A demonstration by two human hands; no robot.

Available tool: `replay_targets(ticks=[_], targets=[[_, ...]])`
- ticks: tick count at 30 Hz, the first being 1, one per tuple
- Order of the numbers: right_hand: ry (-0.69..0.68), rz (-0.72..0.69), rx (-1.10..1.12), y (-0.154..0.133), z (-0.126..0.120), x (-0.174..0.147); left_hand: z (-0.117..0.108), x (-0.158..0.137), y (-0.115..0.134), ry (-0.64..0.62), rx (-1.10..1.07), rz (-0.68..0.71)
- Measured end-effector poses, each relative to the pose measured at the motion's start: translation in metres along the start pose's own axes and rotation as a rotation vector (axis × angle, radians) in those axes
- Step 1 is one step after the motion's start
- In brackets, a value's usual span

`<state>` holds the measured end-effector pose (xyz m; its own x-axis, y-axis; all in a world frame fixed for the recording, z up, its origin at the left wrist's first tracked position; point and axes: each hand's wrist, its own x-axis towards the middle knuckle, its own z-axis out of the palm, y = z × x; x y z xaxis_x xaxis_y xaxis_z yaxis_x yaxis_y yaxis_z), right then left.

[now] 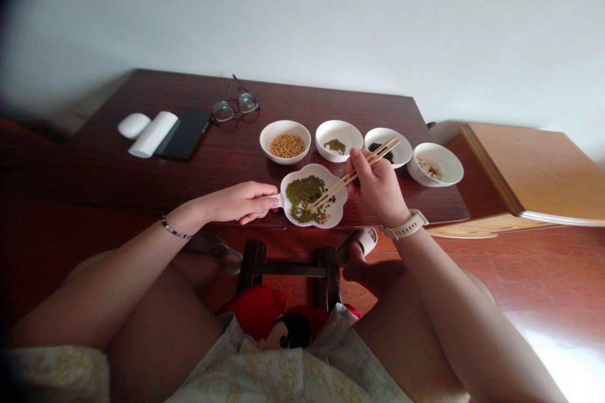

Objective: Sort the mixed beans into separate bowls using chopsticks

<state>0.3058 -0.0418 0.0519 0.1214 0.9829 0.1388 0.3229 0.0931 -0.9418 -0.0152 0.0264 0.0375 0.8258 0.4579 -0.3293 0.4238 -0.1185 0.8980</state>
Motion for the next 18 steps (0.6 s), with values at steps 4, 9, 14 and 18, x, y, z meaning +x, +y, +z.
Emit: replay_targets(ticks=[4, 9, 14, 18], targets=[[0.012, -0.002, -0.017, 0.0011, 0.0009, 0.0000, 0.0004, 0.0001, 0.0002, 0.001, 0.003, 0.002], [0.012, 0.001, 0.016, 0.0006, 0.0012, -0.0005, 0.0011, 0.0005, -0.0011, 0.006, 0.002, 0.009], [-0.008, 0.011, 0.035, 0.0012, 0.0011, -0.0002, 0.0013, 0.0001, -0.0005, 0.019, 0.019, 0.016], [-0.004, 0.011, 0.028, 0.0019, 0.0036, 0.0007, 0.0014, -0.0003, 0.0002, 0.025, 0.034, 0.020]])
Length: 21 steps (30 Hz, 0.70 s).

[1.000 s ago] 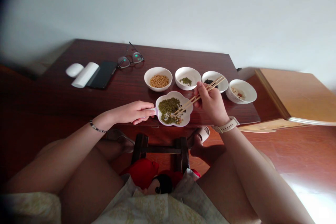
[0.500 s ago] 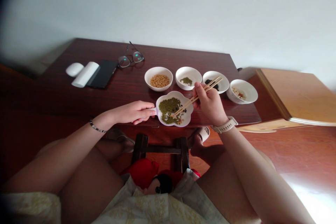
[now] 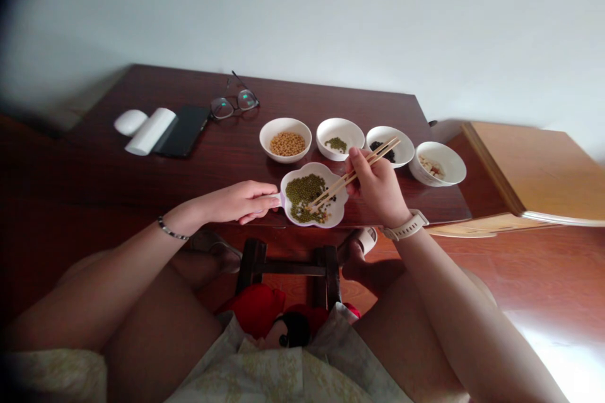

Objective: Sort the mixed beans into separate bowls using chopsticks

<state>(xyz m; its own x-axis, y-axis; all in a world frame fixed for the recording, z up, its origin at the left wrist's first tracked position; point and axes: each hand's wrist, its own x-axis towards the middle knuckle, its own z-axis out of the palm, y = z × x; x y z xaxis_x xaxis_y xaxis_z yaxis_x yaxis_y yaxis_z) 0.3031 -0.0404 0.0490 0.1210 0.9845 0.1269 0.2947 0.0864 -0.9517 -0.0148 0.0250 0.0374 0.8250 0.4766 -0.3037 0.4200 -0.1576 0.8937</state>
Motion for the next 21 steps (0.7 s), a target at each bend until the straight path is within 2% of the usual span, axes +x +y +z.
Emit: replay_targets(ticks=[21], targets=[[-0.024, 0.049, 0.016, -0.0011, 0.0088, 0.0029, 0.0005, -0.0035, 0.0026, 0.012, 0.000, 0.005]])
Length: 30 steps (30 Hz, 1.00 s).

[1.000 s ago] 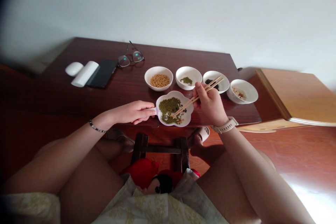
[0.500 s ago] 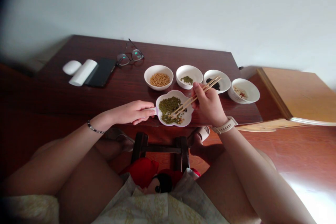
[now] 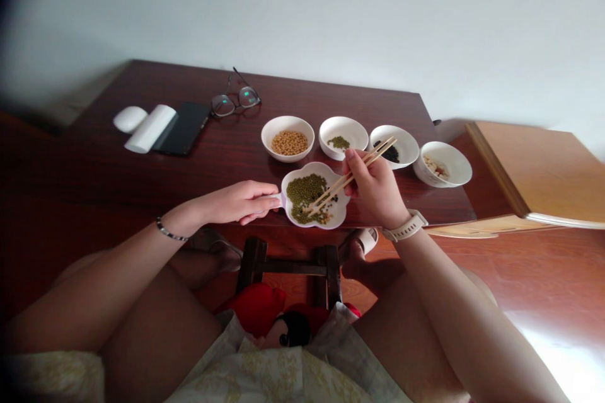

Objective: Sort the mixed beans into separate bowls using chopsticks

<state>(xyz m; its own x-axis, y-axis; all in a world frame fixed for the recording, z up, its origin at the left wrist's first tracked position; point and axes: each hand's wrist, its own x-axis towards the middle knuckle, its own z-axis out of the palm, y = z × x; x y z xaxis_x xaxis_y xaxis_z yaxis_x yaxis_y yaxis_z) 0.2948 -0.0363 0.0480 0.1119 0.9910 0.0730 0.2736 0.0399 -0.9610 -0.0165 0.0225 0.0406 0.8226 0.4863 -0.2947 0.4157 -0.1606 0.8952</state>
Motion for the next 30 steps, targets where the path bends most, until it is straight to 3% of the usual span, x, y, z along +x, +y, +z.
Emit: replay_targets(ticks=[30], targets=[[-0.069, -0.012, -0.045, 0.0006, 0.0077, -0.0010, 0.0019, -0.0021, -0.0027, 0.010, -0.017, 0.004]])
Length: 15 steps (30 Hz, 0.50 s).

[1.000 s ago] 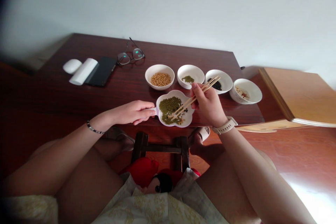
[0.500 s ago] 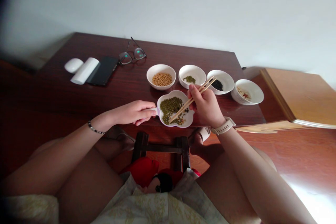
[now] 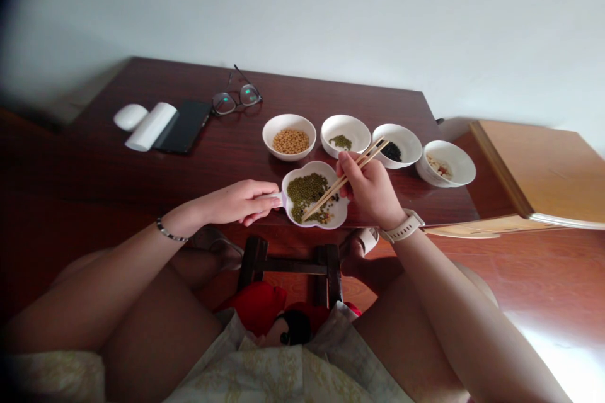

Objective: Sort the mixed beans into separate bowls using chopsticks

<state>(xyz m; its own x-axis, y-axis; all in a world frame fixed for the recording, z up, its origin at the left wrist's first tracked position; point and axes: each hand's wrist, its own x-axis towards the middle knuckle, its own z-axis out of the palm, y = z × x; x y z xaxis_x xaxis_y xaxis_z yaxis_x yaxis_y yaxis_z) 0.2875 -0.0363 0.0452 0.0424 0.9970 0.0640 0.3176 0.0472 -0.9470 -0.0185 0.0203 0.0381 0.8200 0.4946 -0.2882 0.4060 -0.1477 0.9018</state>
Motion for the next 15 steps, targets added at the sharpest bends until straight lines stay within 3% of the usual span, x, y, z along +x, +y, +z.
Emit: replay_targets(ticks=[15], targets=[[-0.008, -0.015, -0.009, -0.0021, 0.0014, 0.0002, -0.0002, -0.0006, -0.0002, 0.005, 0.009, 0.019]])
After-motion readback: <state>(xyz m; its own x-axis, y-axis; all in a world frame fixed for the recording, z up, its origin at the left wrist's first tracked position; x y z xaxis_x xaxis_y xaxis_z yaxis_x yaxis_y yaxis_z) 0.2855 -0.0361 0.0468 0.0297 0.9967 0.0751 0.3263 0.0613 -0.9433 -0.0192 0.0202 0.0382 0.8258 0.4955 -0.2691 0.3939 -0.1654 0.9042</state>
